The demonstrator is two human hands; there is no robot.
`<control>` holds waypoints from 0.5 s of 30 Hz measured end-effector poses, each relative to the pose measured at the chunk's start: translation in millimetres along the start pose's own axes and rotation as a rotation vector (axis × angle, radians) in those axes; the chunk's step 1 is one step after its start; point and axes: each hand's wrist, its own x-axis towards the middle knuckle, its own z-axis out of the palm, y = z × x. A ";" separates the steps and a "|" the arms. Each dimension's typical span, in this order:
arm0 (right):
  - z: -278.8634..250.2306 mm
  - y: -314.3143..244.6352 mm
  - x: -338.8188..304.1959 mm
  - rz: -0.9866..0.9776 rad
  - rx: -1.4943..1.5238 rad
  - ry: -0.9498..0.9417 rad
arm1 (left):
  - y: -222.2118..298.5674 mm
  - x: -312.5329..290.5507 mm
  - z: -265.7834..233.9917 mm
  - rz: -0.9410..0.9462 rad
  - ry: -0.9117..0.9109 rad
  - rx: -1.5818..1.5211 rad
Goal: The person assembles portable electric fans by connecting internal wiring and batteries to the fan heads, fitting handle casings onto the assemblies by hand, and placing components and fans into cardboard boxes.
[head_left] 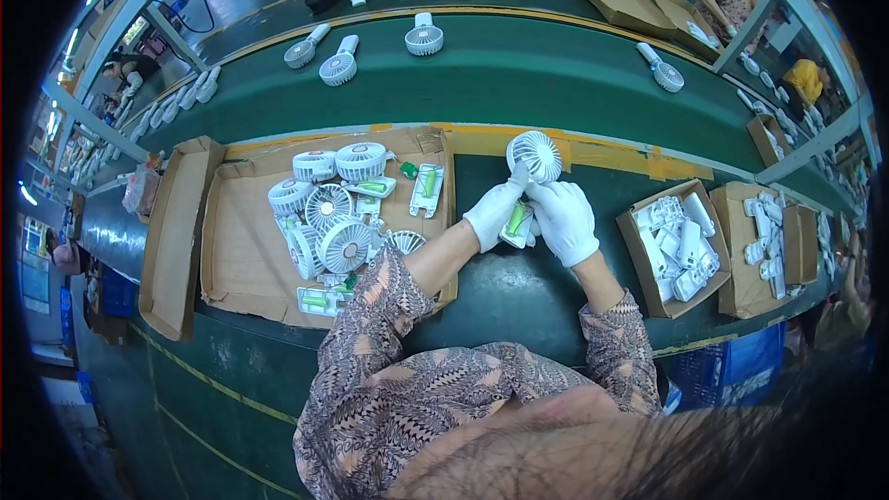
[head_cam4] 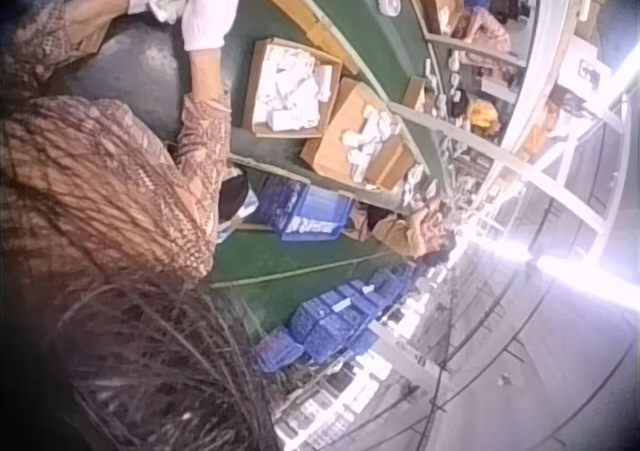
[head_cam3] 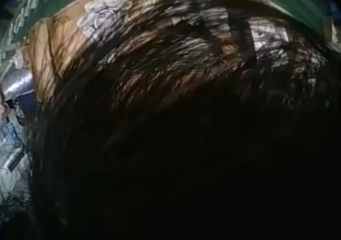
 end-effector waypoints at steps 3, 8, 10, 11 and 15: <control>1.2 0.8 -0.9 0.129 0.138 0.027 | 0.3 1.0 0.1 -0.015 0.016 0.059; 2.6 7.9 -7.1 0.408 0.268 -0.037 | -8.9 10.3 2.7 -0.039 0.005 -0.118; -5.0 7.3 -6.3 0.389 0.274 -0.050 | -13.3 14.4 -3.3 -0.086 -0.056 -0.221; -10.7 7.1 -5.8 0.374 0.285 -0.061 | -15.6 16.9 -6.3 -0.083 -0.065 -0.226; -46.8 19.5 -11.9 0.456 0.241 0.109 | -18.5 21.4 -10.2 -0.118 0.138 -0.230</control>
